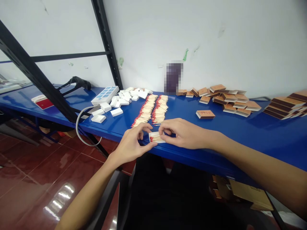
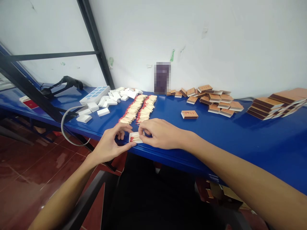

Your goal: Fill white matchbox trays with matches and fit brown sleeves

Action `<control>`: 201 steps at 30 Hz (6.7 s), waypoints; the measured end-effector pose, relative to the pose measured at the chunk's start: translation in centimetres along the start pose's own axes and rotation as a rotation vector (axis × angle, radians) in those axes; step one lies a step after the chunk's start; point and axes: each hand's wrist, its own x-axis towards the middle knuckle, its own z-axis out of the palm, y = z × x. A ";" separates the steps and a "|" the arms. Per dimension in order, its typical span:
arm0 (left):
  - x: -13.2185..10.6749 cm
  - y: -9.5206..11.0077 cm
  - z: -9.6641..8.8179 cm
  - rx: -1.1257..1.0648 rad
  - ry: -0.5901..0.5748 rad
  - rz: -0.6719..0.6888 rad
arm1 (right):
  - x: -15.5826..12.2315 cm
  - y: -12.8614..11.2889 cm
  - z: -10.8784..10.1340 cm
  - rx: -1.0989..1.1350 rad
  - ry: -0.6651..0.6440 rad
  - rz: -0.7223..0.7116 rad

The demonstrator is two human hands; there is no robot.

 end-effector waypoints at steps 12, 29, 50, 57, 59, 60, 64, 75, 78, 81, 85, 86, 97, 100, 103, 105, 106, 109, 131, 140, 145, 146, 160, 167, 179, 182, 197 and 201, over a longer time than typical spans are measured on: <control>-0.2 0.0 0.6 -0.035 0.068 0.026 | 1.0 -2.4 -0.1 -0.539 -0.106 -0.116; 0.0 0.1 0.7 -0.016 0.062 0.002 | 0.9 0.2 -1.8 0.187 0.060 -0.028; -0.1 0.3 0.5 0.018 0.055 0.018 | 0.7 2.6 -0.2 -0.015 0.229 0.066; -0.2 0.5 0.0 -0.011 0.013 0.008 | 1.6 3.8 0.6 -0.159 0.095 0.099; -0.2 0.6 0.0 0.007 -0.009 0.024 | 1.7 3.7 0.8 -0.169 0.083 0.105; -0.2 0.6 0.0 0.018 -0.020 0.042 | 1.8 3.7 0.8 -0.176 0.086 0.107; -0.3 0.4 0.1 0.040 -0.052 0.116 | 2.1 3.8 1.0 -0.189 0.129 0.109; -0.4 0.2 0.1 0.015 -0.052 0.129 | 2.7 3.8 0.7 -0.101 0.135 0.109; -0.3 0.4 0.0 0.029 -0.047 0.102 | 2.9 3.8 0.7 -0.074 0.138 0.110; -0.2 0.5 0.0 0.043 -0.038 0.085 | 2.9 3.7 0.6 -0.044 0.115 0.124; -0.2 0.4 0.0 0.045 -0.023 0.070 | 2.4 3.5 0.3 -0.033 0.032 0.153; -0.2 0.4 0.0 0.043 -0.016 0.058 | 2.2 3.5 0.3 -0.038 0.010 0.154; 0.0 0.1 0.5 0.008 0.089 -0.121 | 0.5 1.7 -0.8 -0.025 0.070 0.077; 0.1 0.3 0.5 0.004 0.099 -0.105 | 0.5 0.5 -0.9 -0.022 0.021 0.062; 0.0 0.3 0.5 0.027 0.082 -0.069 | 0.7 0.5 -1.0 0.007 0.066 0.070; 0.0 0.3 0.4 0.051 0.073 -0.047 | 0.9 1.3 -1.0 -0.003 0.159 0.089; -0.1 0.3 0.4 0.061 0.069 -0.037 | 1.0 1.8 -1.0 -0.029 0.197 0.101; -0.1 0.3 0.4 0.081 0.051 -0.017 | 1.1 3.5 -0.5 -0.140 0.190 0.111; -0.2 0.4 0.3 0.088 0.032 0.008 | 1.2 4.1 0.7 -0.190 0.114 0.186; -0.1 0.5 0.2 0.093 0.029 0.006 | 1.1 3.5 0.7 -0.160 0.106 0.195; -0.1 0.4 0.3 0.095 0.031 0.010 | 0.9 3.7 0.7 -0.178 0.098 0.193; -0.2 0.4 0.3 0.092 0.032 0.014 | 0.8 3.7 0.7 -0.173 0.093 0.190; -0.1 0.3 0.3 0.066 0.029 -0.012 | 0.7 2.7 0.8 -0.145 0.022 0.195; -0.1 0.3 0.3 0.053 0.023 -0.027 | 0.4 2.1 -0.4 -0.112 0.082 0.188; -0.2 0.2 -0.4 0.025 -0.040 0.012 | 0.4 1.9 0.0 -0.094 -0.072 0.110; -0.2 0.2 -0.4 0.017 -0.041 0.002 | 0.6 2.0 0.3 -0.139 -0.027 0.119; -0.1 0.1 0.1 0.027 -0.006 -0.021 | 0.5 2.1 0.5 -0.092 -0.016 0.181; 0.0 0.1 0.2 0.011 0.000 -0.036 | 0.4 1.4 -0.2 -0.067 0.018 0.186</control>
